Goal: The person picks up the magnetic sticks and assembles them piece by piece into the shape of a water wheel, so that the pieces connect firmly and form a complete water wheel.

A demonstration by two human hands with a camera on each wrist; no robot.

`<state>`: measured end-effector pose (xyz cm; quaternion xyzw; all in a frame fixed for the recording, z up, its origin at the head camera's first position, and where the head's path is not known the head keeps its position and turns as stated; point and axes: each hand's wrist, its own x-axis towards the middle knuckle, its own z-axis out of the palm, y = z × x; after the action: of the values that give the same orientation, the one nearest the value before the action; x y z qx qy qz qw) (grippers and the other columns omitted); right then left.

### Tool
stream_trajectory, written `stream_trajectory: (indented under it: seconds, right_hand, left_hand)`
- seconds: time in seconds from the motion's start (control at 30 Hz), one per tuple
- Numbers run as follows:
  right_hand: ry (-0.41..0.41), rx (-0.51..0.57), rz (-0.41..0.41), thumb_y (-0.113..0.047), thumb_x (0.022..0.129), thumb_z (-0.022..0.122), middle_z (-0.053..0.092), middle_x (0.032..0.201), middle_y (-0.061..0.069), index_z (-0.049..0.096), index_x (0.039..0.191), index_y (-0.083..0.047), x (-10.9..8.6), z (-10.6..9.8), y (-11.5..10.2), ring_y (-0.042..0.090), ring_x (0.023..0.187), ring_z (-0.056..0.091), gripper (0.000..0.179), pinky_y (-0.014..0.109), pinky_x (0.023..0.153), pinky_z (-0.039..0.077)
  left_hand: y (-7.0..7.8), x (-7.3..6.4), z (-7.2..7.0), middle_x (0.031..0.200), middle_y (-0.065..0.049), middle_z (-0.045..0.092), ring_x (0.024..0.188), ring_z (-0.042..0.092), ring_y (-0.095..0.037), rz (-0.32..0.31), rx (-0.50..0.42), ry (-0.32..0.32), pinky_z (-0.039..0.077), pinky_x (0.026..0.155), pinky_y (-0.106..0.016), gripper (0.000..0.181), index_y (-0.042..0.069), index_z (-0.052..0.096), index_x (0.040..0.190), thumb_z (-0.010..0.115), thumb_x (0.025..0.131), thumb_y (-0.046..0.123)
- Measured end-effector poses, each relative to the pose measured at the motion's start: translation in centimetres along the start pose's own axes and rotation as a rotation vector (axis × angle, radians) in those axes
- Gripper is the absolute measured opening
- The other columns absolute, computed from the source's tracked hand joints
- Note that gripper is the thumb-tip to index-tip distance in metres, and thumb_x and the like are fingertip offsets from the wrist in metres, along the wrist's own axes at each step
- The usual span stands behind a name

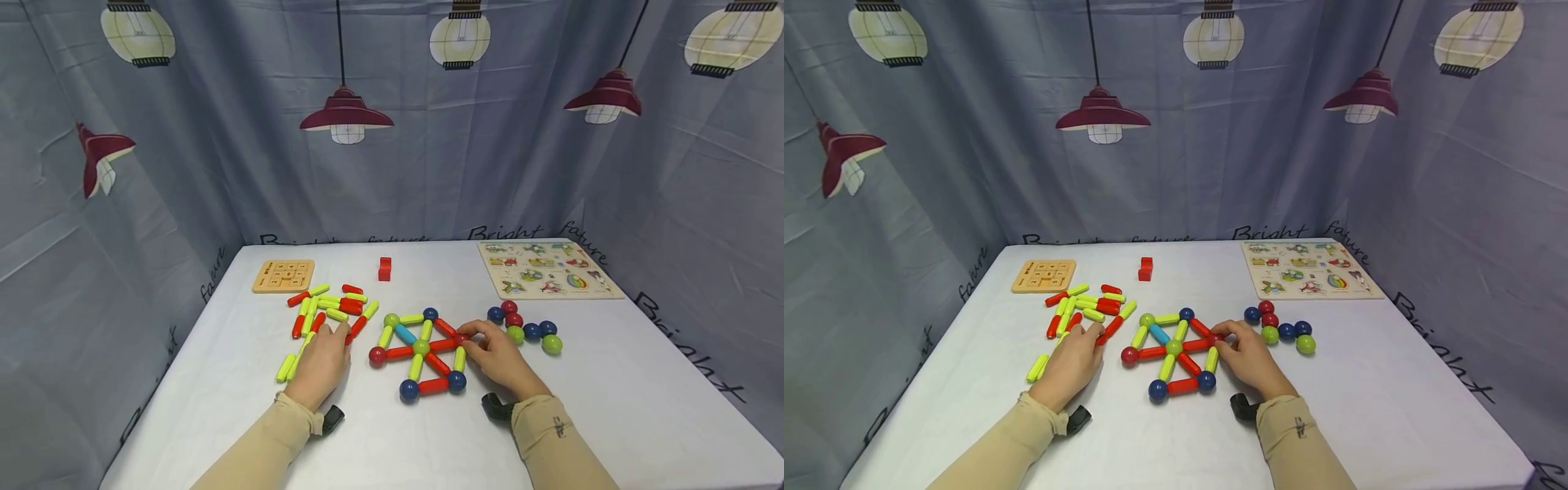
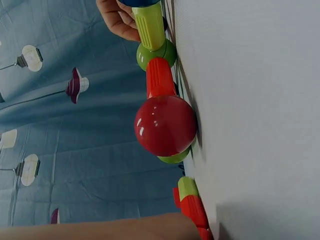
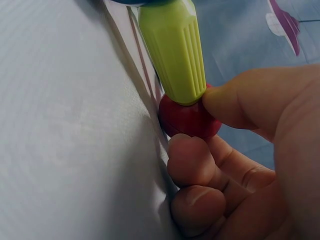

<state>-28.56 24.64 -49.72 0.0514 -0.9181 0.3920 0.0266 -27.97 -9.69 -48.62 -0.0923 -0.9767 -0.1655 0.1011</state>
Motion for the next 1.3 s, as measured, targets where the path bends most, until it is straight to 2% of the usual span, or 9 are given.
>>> stream_trajectory:
  seconds: [0.27, 0.33, 0.43, 0.57, 0.73, 0.9, 1.0, 1.13, 1.3]
  right_hand:
    - [-0.003, 0.009, 0.023, -0.02, 0.098, 0.07, 0.063, 0.115, 0.003, 0.069, 0.12, -0.023, -0.2, 0.0, -0.1, 0.022, 0.078, 0.053, 0.022, 0.026, 0.058, 0.048]
    - [-0.004, 0.009, 0.028, -0.021, 0.098, 0.07, 0.063, 0.115, 0.003, 0.069, 0.12, -0.024, -0.2, 0.1, -0.1, 0.021, 0.08, 0.053, 0.022, 0.026, 0.06, 0.048]
    - [0.001, -0.004, 0.018, -0.021, 0.098, 0.07, 0.063, 0.114, 0.003, 0.069, 0.12, -0.023, -0.2, 0.2, -0.2, 0.021, 0.081, 0.053, 0.022, 0.026, 0.062, 0.048]
    - [0.008, -0.022, 0.0, -0.021, 0.098, 0.07, 0.063, 0.113, 0.002, 0.069, 0.119, -0.024, 0.0, 0.3, -0.3, 0.021, 0.081, 0.054, 0.021, 0.027, 0.064, 0.048]
    - [0.011, -0.033, -0.005, -0.02, 0.098, 0.07, 0.063, 0.113, 0.001, 0.069, 0.119, -0.024, 0.2, 0.3, -0.3, 0.021, 0.082, 0.054, 0.022, 0.028, 0.066, 0.048]
    - [0.012, -0.037, 0.008, -0.021, 0.098, 0.07, 0.062, 0.113, 0.002, 0.068, 0.12, -0.024, 0.1, 0.3, -0.2, 0.021, 0.083, 0.054, 0.022, 0.028, 0.067, 0.049]
    - [0.008, -0.034, 0.019, -0.021, 0.097, 0.07, 0.062, 0.114, 0.002, 0.068, 0.12, -0.024, 0.0, 0.3, -0.1, 0.021, 0.084, 0.054, 0.023, 0.028, 0.068, 0.05]
    - [0.006, -0.028, 0.029, -0.02, 0.097, 0.07, 0.062, 0.114, 0.002, 0.067, 0.121, -0.025, -0.2, 0.3, -0.3, 0.021, 0.084, 0.054, 0.024, 0.029, 0.067, 0.05]
    - [0.003, -0.02, 0.025, -0.02, 0.097, 0.071, 0.062, 0.114, 0.002, 0.067, 0.121, -0.024, -0.3, 0.1, -0.4, 0.021, 0.084, 0.054, 0.024, 0.028, 0.066, 0.049]
  left_hand:
    - [0.2, -0.4, 0.1, 0.097, -0.018, 0.059, 0.067, 0.055, -0.022, -0.013, 0.01, 0.01, 0.055, 0.065, -0.04, 0.033, 0.007, 0.071, 0.125, 0.071, 0.093, 0.015]
    - [0.3, -0.4, 0.1, 0.099, -0.016, 0.06, 0.071, 0.055, -0.021, -0.036, -0.051, -0.005, 0.056, 0.069, -0.04, 0.037, 0.005, 0.069, 0.127, 0.069, 0.092, 0.018]
    - [0.7, -0.6, 0.0, 0.093, -0.01, 0.06, 0.071, 0.055, -0.019, -0.052, -0.233, -0.061, 0.054, 0.065, -0.037, 0.04, 0.004, 0.066, 0.127, 0.066, 0.09, 0.02]
    - [1.1, -0.9, -0.3, 0.075, -0.002, 0.057, 0.059, 0.054, -0.016, 0.036, -0.411, -0.174, 0.046, 0.053, -0.03, 0.036, 0.015, 0.057, 0.12, 0.068, 0.086, 0.02]
    - [1.4, -1.5, -0.3, 0.061, 0.007, 0.051, 0.049, 0.049, -0.01, 0.184, -0.374, -0.257, 0.039, 0.047, -0.025, 0.031, 0.021, 0.051, 0.107, 0.068, 0.082, 0.018]
    - [1.3, -1.5, -0.1, 0.055, 0.009, 0.045, 0.046, 0.045, -0.008, 0.218, -0.342, -0.237, 0.034, 0.045, -0.023, 0.019, 0.021, 0.053, 0.1, 0.067, 0.088, 0.02]
    - [1.2, -1.2, 0.0, 0.061, 0.01, 0.05, 0.052, 0.047, -0.007, 0.248, -0.344, -0.277, 0.036, 0.049, -0.023, 0.023, 0.023, 0.058, 0.108, 0.072, 0.095, 0.034]
    - [0.9, -0.9, 0.2, 0.073, 0.012, 0.058, 0.065, 0.053, -0.007, 0.303, -0.353, -0.348, 0.044, 0.06, -0.023, 0.047, 0.025, 0.064, 0.127, 0.079, 0.089, 0.047]
    - [0.9, -0.6, 0.5, 0.093, 0.016, 0.064, 0.083, 0.058, -0.005, 0.366, -0.354, -0.366, 0.052, 0.078, -0.023, 0.047, 0.023, 0.064, 0.138, 0.075, 0.095, 0.035]
